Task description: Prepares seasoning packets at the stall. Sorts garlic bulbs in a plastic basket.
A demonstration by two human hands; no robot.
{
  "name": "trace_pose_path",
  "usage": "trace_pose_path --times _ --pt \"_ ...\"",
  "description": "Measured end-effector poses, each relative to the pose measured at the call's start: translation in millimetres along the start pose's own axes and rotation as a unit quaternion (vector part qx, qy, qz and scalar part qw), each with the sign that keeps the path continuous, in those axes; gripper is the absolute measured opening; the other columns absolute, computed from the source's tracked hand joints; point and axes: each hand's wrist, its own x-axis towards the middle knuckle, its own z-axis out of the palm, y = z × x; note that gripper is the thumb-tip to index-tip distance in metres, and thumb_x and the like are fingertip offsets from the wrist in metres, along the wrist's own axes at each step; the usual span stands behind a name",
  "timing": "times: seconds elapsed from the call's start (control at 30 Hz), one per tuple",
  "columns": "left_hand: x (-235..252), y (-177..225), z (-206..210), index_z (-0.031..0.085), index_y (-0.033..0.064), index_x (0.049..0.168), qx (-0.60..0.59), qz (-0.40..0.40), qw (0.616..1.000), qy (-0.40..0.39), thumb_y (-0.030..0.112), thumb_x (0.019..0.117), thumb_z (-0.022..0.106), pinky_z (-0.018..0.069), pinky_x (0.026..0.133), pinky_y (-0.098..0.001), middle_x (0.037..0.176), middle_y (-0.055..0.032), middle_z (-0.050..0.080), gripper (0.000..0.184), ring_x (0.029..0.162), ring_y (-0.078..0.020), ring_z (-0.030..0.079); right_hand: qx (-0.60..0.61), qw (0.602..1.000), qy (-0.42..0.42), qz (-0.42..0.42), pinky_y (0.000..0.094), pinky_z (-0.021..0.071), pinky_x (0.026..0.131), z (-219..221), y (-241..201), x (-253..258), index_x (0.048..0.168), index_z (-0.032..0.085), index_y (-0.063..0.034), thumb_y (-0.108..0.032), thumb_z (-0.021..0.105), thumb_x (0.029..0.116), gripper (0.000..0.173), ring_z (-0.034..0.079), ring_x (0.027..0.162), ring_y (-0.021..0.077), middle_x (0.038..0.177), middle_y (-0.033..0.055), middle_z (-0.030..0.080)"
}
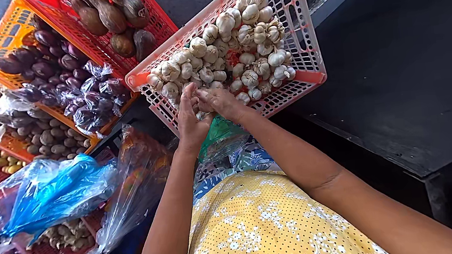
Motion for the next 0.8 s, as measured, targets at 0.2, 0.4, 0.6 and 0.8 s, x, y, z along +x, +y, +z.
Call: trace_pose_path --times 0.2,0.4,0.6,0.8 --pt "-3 11 0 0.059 -0.0012 0.136 -0.055 -0.115 0.992 0.025 -0.001 0.0824 0.08 0.0621 0.087 -0.0329 0.126 -0.0152 0.067 0.058 0.098 -0.0177 0.072 0.024 0.988 0.138 -0.072 0.0456 0.0505 0.073 11 1 -3 0.089 0.071 -0.0003 -0.028 0.034 0.1088 0.05 0.066 0.076 0.0221 0.075 0.0116 0.065" --pt "1 7 1 0.053 -0.0029 0.139 -0.164 -0.095 0.982 0.002 -0.017 0.0801 0.071 0.0598 0.092 -0.0358 0.131 -0.0159 0.062 0.063 0.107 -0.021 0.069 0.048 0.989 0.116 -0.072 0.04 0.0498 0.075 0 1 2 0.089 0.065 0.0034 -0.024 0.032 0.1102 0.048 0.062 0.077 0.02 0.077 0.0124 0.06" --pt "2 1 -5 0.048 0.0021 0.144 -0.245 -0.119 0.962 -0.006 -0.005 0.0835 0.07 0.0584 0.093 -0.035 0.13 -0.0123 0.061 0.065 0.108 -0.0185 0.067 0.033 0.996 0.034 -0.074 0.0423 0.0508 0.096 -8 -1 3 0.119 0.061 0.0125 -0.013 0.037 0.1096 0.036 0.066 0.104 0.0298 0.108 0.0265 0.067" --pt "3 -1 -8 0.055 -0.0013 0.137 -0.087 -0.071 0.994 0.012 -0.006 0.082 0.074 0.0592 0.091 -0.0339 0.132 -0.0163 0.061 0.059 0.11 -0.0202 0.067 0.131 0.991 -0.021 -0.026 0.0324 0.0513 0.083 -17 4 3 0.114 0.059 0.0002 -0.016 0.036 0.1103 0.029 0.061 0.094 0.0141 0.104 0.012 0.061"
